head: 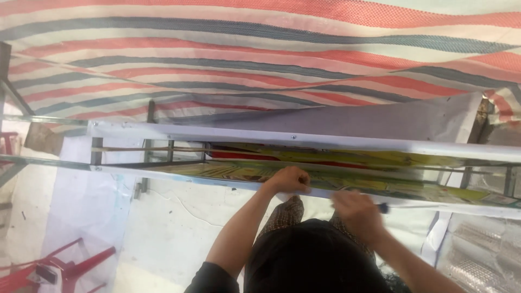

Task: Assembling a printed sign into a frame using a screwdriver

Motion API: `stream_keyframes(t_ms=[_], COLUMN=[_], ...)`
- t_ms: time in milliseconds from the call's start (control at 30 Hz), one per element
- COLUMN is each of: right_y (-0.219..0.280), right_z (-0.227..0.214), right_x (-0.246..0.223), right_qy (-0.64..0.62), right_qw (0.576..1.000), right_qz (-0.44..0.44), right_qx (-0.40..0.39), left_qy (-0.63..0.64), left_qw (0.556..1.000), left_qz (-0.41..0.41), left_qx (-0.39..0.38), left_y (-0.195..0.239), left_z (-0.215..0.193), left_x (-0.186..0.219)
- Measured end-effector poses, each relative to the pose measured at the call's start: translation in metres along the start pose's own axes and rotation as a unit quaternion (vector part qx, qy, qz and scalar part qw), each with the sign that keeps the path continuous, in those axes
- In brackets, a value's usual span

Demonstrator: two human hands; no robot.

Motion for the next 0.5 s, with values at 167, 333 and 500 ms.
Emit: stream_keyframes(t_ms=[167,333,500], right_y=[-0.012,-0.015,-0.015], right_z=[0.037,0.043,0.043], right_x=[-0.038,-0.036,-0.032], right_qy=[0.103,0.136,0.112], right_qw=[0.992,0.984,0.988], right_qz=[-0.027,-0.009,0.034], right_qx=[0.072,0.114,0.097], left_qy=[0.125,0.153,0.201], left_qw=[0.991,0.985,0.975], left_qz=[-0.028,-0.039,-0.045], left_qx=[-0.038,-0.072,-0.086], left_y=[-0.034,-0.035,-0.043], left_z=[0.027,0.026,0.035], left_x=[-0.047,-0.046,-0.057])
Point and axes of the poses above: each hand's wrist, its own y-axis away from the middle knuckle, its own z-axis out of the palm, x = y × z, the point moved 3 cm from there along -y, towards the middle knuckle, and after that the axes turned 10 degrees about x, right-handed, at the moved point
